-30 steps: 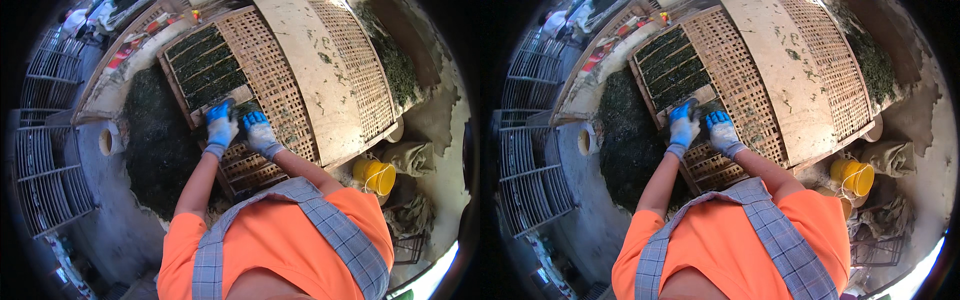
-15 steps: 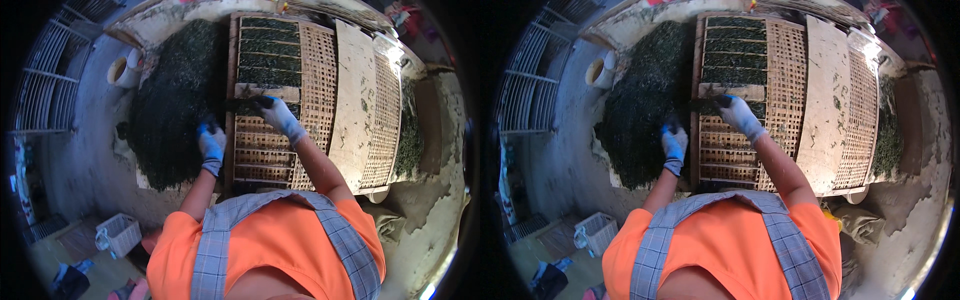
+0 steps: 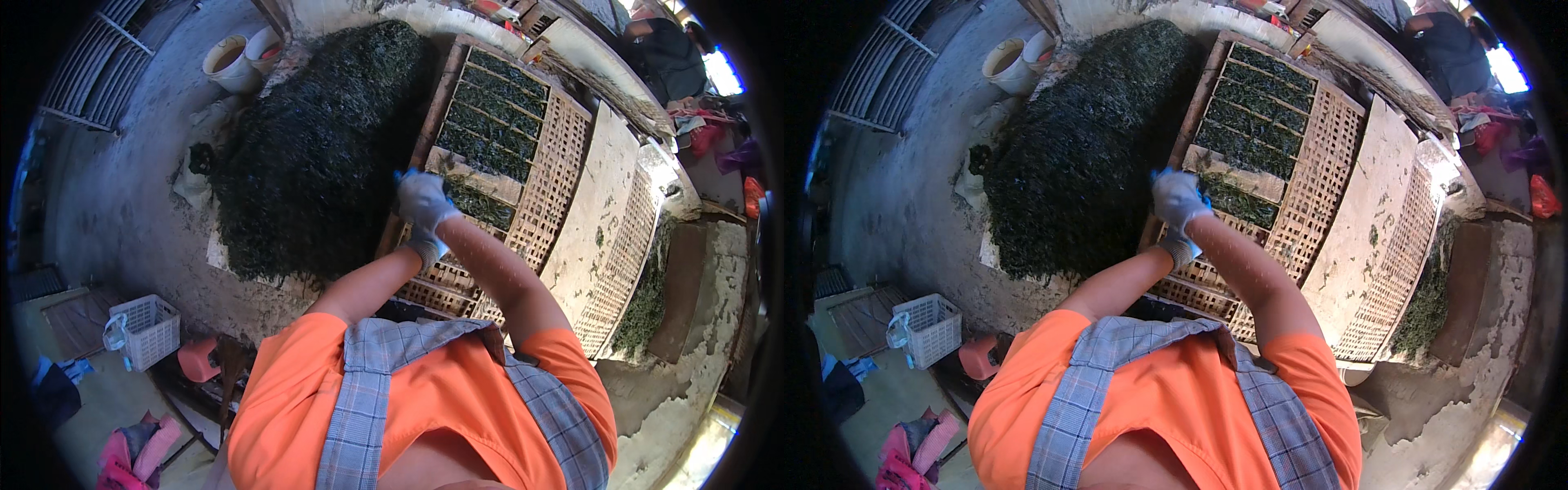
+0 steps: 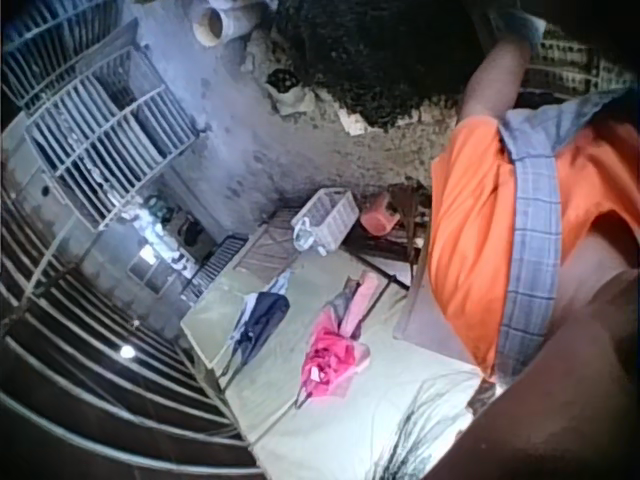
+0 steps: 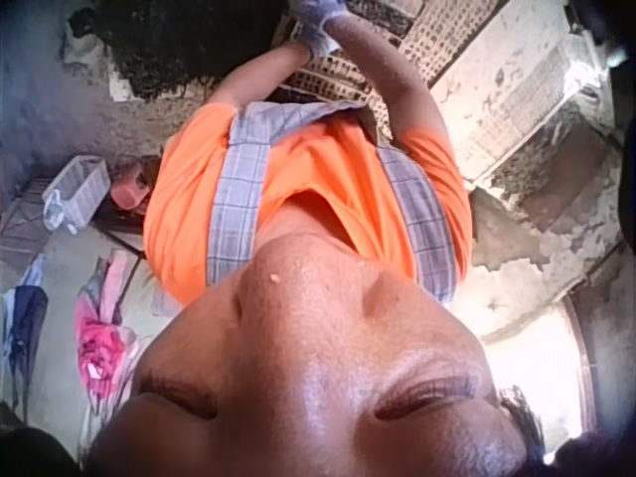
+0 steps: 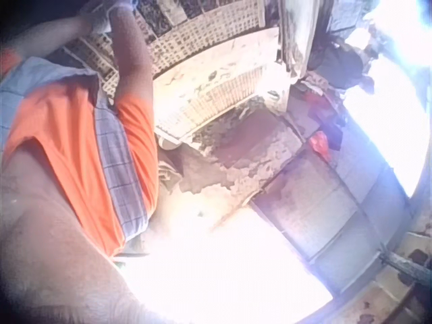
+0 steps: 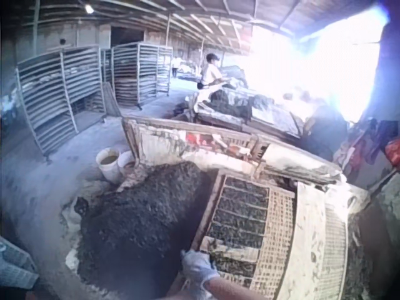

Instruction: The person, wearing gloves, gathers handfuls of green plant material from a large pile and spreads them evenly onto wooden lattice drying racks.

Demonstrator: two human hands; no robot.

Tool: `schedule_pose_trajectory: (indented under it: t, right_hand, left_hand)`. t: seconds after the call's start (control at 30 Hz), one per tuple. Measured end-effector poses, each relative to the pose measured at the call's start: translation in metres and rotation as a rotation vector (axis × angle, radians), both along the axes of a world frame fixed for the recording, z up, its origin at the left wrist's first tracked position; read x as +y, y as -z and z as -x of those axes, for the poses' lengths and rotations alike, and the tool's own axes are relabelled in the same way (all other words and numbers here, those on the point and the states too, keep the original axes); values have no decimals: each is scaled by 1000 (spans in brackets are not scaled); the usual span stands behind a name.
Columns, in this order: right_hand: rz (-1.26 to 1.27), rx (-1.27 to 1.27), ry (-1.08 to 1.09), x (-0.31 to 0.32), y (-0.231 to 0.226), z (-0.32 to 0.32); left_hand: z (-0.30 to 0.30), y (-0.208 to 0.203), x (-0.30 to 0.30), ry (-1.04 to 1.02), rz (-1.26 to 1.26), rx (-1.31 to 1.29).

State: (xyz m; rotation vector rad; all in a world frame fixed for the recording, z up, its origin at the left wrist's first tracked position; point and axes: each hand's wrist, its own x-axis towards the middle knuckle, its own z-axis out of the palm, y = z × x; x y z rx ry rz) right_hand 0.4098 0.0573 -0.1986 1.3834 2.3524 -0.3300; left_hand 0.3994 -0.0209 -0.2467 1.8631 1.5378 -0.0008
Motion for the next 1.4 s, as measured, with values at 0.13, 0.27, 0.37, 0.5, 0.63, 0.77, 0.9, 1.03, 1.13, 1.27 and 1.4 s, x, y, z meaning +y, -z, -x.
schedule_pose_trajectory:
  t: [0.13,0.27,0.37,0.5,0.63,0.77,0.9,1.03,1.13,1.27,1.4]
  right_hand:
    - [-231,288,277,-13,-16,-31]
    - [-439,305,675,-41,-20,-113]
    - [-213,236,894,-59,-47,-154]
    - [-391,477,497,-50,-78,-94]
    - [-548,503,-197,-8,-29,-51]
    - [-271,176,129,-39,-29,-131]
    - [-370,174,240,-57,-42,-156]
    - [109,547,525,-30,-3,-150]
    - [465,1434,716,-35,-15,-167]
    - [317,1510,1083,-59,-52,-209]
    - [244,635,706,-80,-28,-219]
  left_hand:
    - [-4,34,-1,-506,227,-470]
    - [-25,26,13,115,-266,451]
    - [-22,-6,12,148,-151,452]
    - [-22,32,14,3,-258,382]
    - [-20,85,24,-219,-259,164]
    - [-15,-3,13,98,-230,380]
    - [-9,-22,15,142,-150,528]
    - [-20,-75,13,119,-19,357]
    - [2,-65,9,96,-404,174]
    - [31,-42,18,302,-837,8]
    - [19,-36,32,132,-403,-2]
